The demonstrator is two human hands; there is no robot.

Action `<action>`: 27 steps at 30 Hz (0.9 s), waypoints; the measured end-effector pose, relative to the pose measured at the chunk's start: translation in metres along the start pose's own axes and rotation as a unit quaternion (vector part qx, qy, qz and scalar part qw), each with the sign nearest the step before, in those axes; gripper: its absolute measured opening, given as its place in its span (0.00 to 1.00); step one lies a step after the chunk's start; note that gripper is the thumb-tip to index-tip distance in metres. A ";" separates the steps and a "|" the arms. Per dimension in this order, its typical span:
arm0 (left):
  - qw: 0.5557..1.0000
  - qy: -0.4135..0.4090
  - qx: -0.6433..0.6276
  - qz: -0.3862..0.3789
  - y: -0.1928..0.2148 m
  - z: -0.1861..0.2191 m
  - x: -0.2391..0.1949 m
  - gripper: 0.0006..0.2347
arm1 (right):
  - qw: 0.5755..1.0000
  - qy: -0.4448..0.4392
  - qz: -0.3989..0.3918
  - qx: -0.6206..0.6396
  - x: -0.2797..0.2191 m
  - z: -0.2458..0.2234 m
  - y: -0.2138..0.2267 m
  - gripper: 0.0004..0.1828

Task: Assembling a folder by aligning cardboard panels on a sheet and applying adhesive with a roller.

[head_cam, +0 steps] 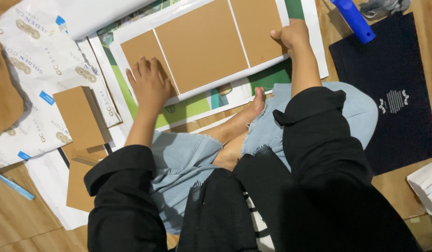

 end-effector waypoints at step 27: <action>0.949 -0.155 -0.078 0.265 -0.021 0.246 0.033 0.02 | 0.998 -0.011 -0.014 0.054 -0.037 -0.030 0.007 0.16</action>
Point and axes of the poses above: each hand's wrist, its own x-axis towards the middle knuckle, its own y-axis out of the back of the hand, z = x × y, the point moved 4 cm from there along x, towards the middle knuckle, and after that the axes turned 6 degrees about -x, right-handed, at the moved point
